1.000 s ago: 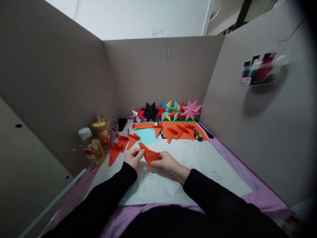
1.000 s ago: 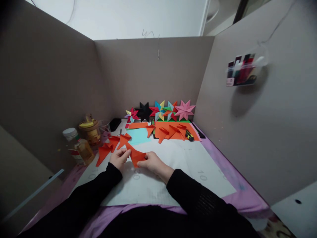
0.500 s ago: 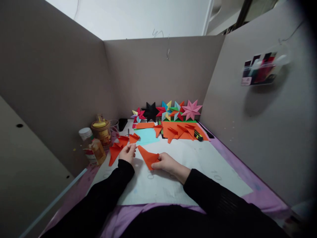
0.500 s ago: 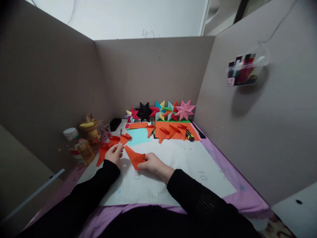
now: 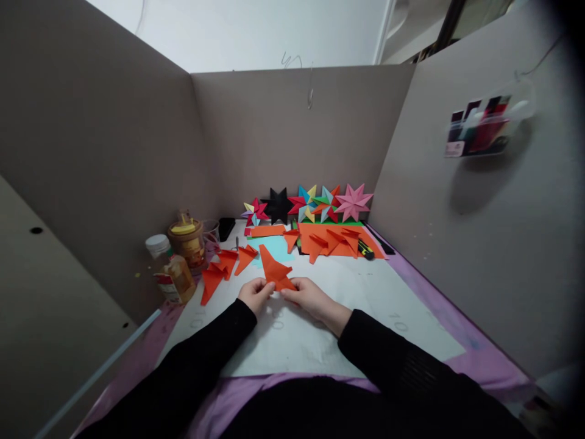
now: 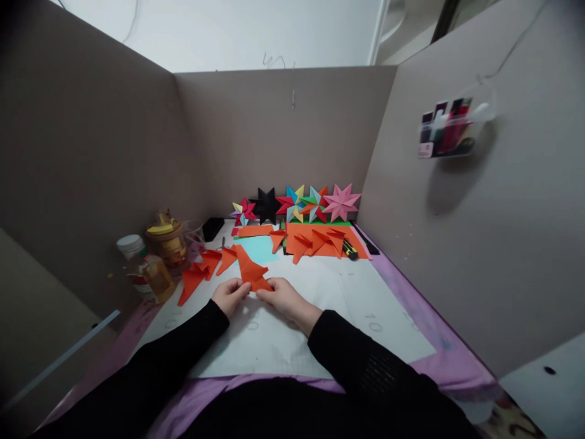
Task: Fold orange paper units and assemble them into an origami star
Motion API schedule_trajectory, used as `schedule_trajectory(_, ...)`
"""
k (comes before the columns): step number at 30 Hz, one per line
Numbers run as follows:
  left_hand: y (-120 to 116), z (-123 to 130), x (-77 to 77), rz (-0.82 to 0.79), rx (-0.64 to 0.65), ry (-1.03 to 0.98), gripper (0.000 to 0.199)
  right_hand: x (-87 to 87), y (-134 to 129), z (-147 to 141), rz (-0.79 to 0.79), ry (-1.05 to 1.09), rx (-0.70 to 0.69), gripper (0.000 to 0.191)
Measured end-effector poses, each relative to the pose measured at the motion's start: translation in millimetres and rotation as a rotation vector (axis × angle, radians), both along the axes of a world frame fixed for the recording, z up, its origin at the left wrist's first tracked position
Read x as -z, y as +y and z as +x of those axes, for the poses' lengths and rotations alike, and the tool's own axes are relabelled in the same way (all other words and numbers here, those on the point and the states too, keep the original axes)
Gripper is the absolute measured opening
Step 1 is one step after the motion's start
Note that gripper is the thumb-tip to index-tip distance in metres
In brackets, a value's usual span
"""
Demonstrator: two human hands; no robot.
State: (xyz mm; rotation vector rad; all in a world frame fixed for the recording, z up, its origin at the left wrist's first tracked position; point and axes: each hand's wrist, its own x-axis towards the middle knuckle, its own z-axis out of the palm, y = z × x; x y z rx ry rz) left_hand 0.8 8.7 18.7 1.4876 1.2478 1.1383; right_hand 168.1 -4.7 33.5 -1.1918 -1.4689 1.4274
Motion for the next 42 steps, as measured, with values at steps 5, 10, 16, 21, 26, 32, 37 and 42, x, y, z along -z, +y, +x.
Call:
schedule_trajectory(5, 14.7, -13.2, -5.7, -0.064, -0.166, -0.097, 0.039, 1.3, 8.3, 7.3, 0.028, 0.063, 0.058, 0.020)
schedule_trajectory(10, 18.3, -16.3, -3.2, -0.045, -0.195, -0.082, 0.037, 2.3, 14.5, 11.0, 0.132, 0.129, 0.168, 0.017)
schedule_trajectory(16, -0.5, -0.7, -4.7, 0.103, -0.005, 0.032, 0.030, -2.0, 3.0, -1.2, 0.181, 0.083, 0.044, 0.028)
schedule_trajectory(21, -4.6, 2.1, -5.5, 0.081, 0.025, 0.067, 0.030, -2.2, -0.8, -5.2, 0.159, 0.026, 0.025, 0.029)
schedule_trajectory(26, 4.8, -5.1, -1.1, 0.101, -0.011, -0.007, 0.027, -4.6, 3.2, -1.4, 0.167, 0.008, 0.061, 0.028)
schedule_trajectory(32, 18.5, -18.1, 0.1, 0.032, -0.159, -0.067, 0.033, -2.5, 15.6, 12.7, 0.170, 0.016, 0.161, 0.022)
schedule_trajectory(37, 17.7, -15.8, -2.2, -0.059, -0.179, -0.081, 0.040, -2.8, 16.9, 12.9, 0.219, 0.129, 0.174, 0.026)
schedule_trajectory(42, -0.3, 1.3, -3.3, -0.071, -0.017, -0.040, 0.049, 0.4, 4.8, -2.4, 0.199, 0.158, 0.071, 0.024)
